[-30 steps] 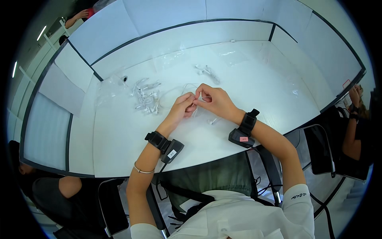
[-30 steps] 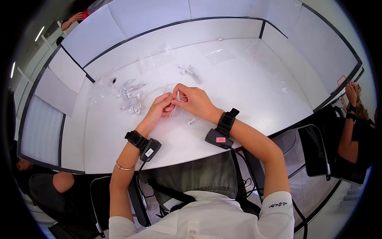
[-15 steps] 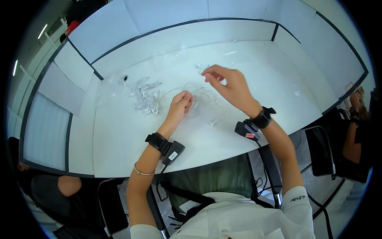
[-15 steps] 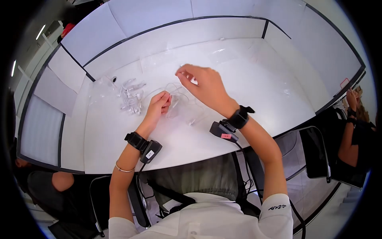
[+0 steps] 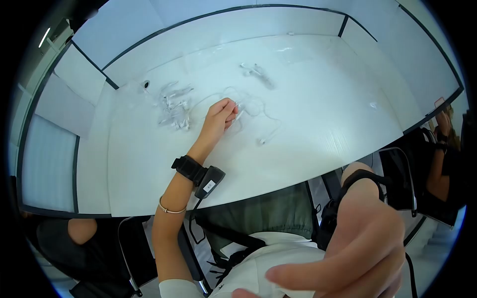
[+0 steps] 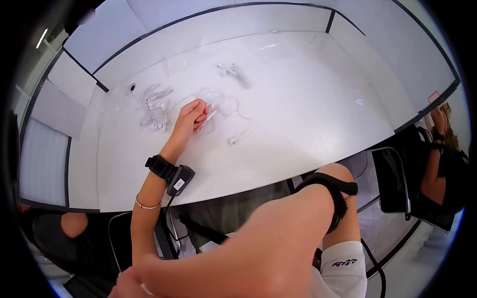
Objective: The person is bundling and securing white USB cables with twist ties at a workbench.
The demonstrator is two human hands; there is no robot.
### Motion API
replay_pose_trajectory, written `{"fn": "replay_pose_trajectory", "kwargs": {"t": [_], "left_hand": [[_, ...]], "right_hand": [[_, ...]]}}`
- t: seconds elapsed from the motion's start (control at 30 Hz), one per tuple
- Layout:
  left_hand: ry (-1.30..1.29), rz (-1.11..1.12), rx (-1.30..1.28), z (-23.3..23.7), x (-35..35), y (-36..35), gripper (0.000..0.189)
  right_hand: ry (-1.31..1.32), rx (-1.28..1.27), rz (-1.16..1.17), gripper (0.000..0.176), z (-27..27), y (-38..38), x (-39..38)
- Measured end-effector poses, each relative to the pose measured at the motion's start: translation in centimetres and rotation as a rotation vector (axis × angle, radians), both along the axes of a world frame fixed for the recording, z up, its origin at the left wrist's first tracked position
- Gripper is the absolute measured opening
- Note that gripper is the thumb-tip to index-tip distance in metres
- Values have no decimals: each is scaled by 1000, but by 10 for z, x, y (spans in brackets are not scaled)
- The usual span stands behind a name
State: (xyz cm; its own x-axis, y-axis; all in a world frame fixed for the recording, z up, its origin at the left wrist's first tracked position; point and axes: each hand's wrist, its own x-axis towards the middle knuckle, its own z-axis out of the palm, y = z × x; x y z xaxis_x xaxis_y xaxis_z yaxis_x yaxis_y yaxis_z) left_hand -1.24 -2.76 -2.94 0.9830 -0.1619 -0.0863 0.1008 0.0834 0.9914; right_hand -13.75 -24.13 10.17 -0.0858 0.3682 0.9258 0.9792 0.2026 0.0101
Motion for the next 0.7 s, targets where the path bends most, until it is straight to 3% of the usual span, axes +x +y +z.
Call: {"fn": "replay_pose_trajectory", "kwargs": {"t": [0.7], "left_hand": [[-28,-6,-38,-3,1,-1,25]], "right_hand": [[3,72,-46,10,17,43,-6]]}}
